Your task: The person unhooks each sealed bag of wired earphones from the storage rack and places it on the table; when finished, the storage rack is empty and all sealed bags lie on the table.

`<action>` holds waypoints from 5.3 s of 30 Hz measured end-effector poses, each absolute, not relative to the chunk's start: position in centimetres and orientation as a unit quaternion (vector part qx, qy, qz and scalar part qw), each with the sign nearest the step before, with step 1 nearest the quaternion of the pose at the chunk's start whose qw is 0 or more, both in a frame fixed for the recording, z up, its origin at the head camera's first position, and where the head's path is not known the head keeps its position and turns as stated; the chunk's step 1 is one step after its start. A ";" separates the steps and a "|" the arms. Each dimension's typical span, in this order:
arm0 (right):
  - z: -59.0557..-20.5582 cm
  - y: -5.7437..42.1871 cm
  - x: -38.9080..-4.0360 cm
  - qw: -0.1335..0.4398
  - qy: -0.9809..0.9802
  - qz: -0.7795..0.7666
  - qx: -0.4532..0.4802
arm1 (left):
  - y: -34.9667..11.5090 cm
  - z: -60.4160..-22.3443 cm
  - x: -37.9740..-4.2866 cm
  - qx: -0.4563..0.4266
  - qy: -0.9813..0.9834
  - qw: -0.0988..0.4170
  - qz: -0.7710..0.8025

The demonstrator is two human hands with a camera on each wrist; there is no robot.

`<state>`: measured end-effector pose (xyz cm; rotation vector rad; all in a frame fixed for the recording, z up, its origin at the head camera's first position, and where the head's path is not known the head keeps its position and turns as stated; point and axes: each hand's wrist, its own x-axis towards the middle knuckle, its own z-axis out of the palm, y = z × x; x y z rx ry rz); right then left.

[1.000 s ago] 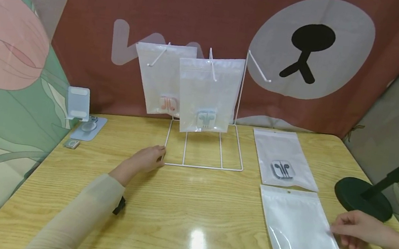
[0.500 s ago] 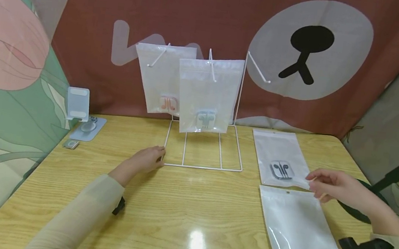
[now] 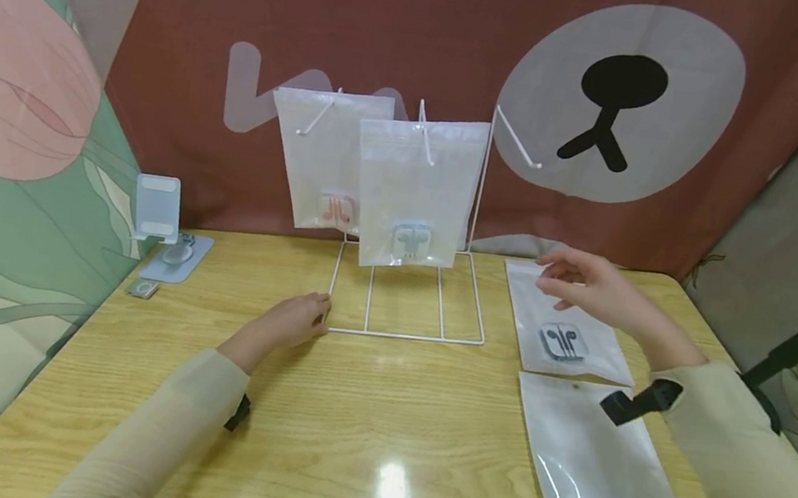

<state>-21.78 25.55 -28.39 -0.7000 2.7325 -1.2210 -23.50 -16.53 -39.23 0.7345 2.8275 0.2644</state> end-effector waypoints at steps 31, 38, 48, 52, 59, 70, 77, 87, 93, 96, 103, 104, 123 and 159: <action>-31.6 14.6 -31.3 -0.018 0.835 -0.538 -0.112 | -16.7 -39.3 -23.5 0.257 0.959 0.091 0.074; -32.2 14.1 -31.3 -0.044 0.812 -0.572 -0.101 | -16.6 -39.2 -23.4 0.256 0.959 0.092 0.080; -32.2 14.1 -30.8 -0.054 0.795 -0.593 -0.113 | -16.6 -39.1 -23.7 0.262 0.959 0.081 0.068; -32.1 14.0 -30.6 -0.065 0.792 -0.595 -0.122 | -16.6 -38.9 -23.6 0.261 0.959 0.081 0.071; -31.9 14.3 -30.1 -0.065 0.788 -0.600 -0.124 | -16.6 -38.8 -23.7 0.262 0.959 0.080 0.072; -31.8 14.3 -28.8 -0.073 0.788 -0.598 -0.128 | -16.5 -38.9 -23.7 0.259 0.959 0.090 0.067; -31.7 14.2 -27.1 -0.062 0.779 -0.609 -0.134 | -16.5 -39.1 -23.5 0.260 0.959 0.089 0.067; -31.4 14.6 -24.5 -0.051 0.774 -0.616 -0.138 | -16.6 -39.1 -23.2 0.259 0.959 0.088 0.068; -31.1 15.0 -23.1 -0.047 0.774 -0.612 -0.153 | -16.6 -39.3 -23.5 0.264 0.959 0.079 0.071; -31.1 15.1 -22.6 -0.048 0.764 -0.621 -0.165 | -16.6 -39.4 -23.6 0.267 0.958 0.075 0.074; -30.9 15.5 -21.1 -0.047 0.769 -0.611 -0.181 | -16.7 -39.4 -23.6 0.268 0.957 0.078 0.078; -30.9 15.5 -20.9 -0.046 0.772 -0.607 -0.183 | -16.7 -39.4 -23.6 0.268 0.957 0.077 0.077; -31.4 16.9 -17.0 -0.026 0.773 -0.594 -0.221 | -16.6 -39.2 -23.7 0.268 0.957 0.083 0.068; -37.2 22.8 -11.9 0.183 0.786 -0.559 -0.192 | -16.5 -39.0 -23.4 0.267 0.958 0.077 0.062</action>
